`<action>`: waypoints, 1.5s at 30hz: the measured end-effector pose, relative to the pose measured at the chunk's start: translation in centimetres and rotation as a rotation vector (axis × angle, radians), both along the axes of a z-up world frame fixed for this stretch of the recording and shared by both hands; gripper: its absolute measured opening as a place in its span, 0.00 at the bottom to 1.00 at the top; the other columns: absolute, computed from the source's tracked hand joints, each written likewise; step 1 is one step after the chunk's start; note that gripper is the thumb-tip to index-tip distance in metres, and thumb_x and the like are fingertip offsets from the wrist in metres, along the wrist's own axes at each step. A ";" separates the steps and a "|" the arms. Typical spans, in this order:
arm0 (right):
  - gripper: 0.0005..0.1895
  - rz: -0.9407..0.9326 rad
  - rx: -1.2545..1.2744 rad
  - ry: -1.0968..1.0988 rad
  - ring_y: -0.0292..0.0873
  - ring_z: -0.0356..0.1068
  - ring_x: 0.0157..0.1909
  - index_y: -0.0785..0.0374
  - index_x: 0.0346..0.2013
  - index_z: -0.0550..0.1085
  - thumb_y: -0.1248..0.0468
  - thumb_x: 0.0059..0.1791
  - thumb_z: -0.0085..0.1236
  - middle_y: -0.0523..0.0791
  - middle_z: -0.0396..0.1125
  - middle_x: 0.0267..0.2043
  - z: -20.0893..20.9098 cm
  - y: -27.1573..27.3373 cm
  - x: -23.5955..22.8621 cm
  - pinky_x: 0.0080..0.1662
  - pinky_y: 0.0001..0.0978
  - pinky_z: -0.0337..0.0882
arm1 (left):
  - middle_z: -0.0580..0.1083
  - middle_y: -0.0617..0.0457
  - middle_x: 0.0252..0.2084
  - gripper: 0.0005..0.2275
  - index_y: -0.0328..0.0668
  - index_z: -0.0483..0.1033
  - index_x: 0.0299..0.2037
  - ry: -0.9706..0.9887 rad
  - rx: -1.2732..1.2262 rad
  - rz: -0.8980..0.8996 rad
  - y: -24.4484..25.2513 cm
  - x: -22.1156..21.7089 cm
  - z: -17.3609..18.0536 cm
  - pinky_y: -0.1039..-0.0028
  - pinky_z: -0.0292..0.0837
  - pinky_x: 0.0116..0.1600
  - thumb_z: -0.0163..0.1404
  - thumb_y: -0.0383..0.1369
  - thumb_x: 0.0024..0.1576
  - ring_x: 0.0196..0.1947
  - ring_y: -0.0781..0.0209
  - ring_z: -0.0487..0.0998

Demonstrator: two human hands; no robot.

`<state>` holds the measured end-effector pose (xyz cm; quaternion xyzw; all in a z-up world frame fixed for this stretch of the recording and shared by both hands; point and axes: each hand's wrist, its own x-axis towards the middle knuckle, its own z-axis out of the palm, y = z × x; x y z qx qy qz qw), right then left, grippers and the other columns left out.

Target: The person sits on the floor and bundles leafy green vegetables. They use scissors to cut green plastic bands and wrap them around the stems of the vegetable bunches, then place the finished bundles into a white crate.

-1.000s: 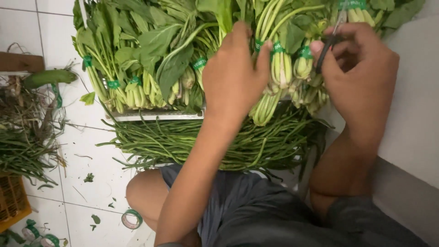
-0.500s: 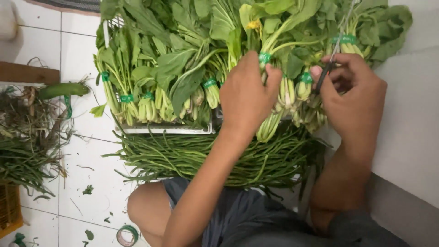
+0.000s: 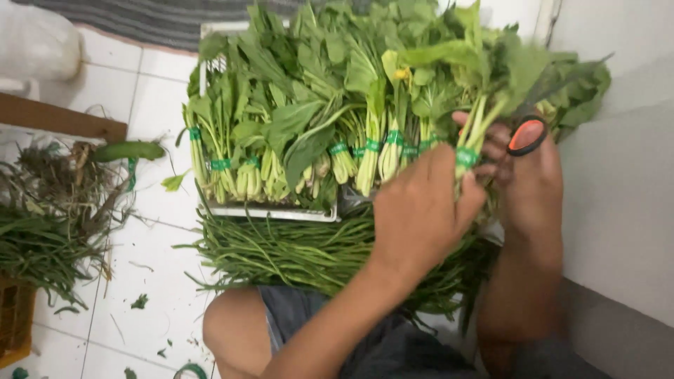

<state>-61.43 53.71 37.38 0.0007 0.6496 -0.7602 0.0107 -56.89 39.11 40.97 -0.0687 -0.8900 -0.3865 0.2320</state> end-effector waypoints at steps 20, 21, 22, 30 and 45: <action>0.16 0.384 0.210 0.668 0.37 0.71 0.35 0.64 0.43 0.73 0.66 0.43 0.68 0.43 0.71 0.38 4.4 -12.1 10.1 0.39 0.25 0.73 | 0.78 0.47 0.52 0.19 0.31 0.74 0.58 -0.216 0.866 -0.289 -12.3 15.1 -5.6 0.69 0.68 0.60 0.46 0.36 0.61 0.51 0.57 0.77; 0.17 0.438 0.310 0.681 0.37 0.70 0.31 0.64 0.40 0.73 0.63 0.42 0.70 0.42 0.72 0.34 4.7 -12.8 10.8 0.37 0.25 0.71 | 0.78 0.47 0.51 0.19 0.30 0.75 0.56 -0.246 0.943 -0.233 -13.1 16.3 -7.6 0.70 0.68 0.58 0.45 0.37 0.61 0.49 0.57 0.76; 0.18 0.500 0.410 0.689 0.37 0.70 0.28 0.63 0.37 0.74 0.60 0.41 0.72 0.41 0.72 0.30 5.0 -13.5 11.7 0.34 0.26 0.70 | 0.79 0.47 0.49 0.19 0.29 0.77 0.54 -0.277 1.024 -0.169 -13.8 17.9 -9.6 0.71 0.68 0.56 0.45 0.37 0.61 0.48 0.58 0.76; 0.20 1.014 0.325 0.529 0.37 0.77 0.31 0.67 0.48 0.74 0.70 0.42 0.68 0.45 0.78 0.33 5.1 -17.0 18.5 0.35 0.25 0.75 | 0.68 0.46 0.24 0.11 0.32 0.67 0.47 -0.207 1.452 -0.076 -15.2 30.8 -9.5 0.72 0.68 0.27 0.40 0.35 0.66 0.20 0.60 0.66; 0.27 1.795 0.104 0.522 0.39 0.71 0.25 0.67 0.46 0.71 0.53 0.44 0.72 0.45 0.76 0.26 1.7 -26.5 36.7 0.31 0.31 0.73 | 0.70 0.30 0.42 0.21 0.18 0.61 0.60 0.620 1.279 0.353 -23.4 52.2 -12.7 0.47 0.82 0.35 0.45 0.33 0.64 0.35 0.39 0.79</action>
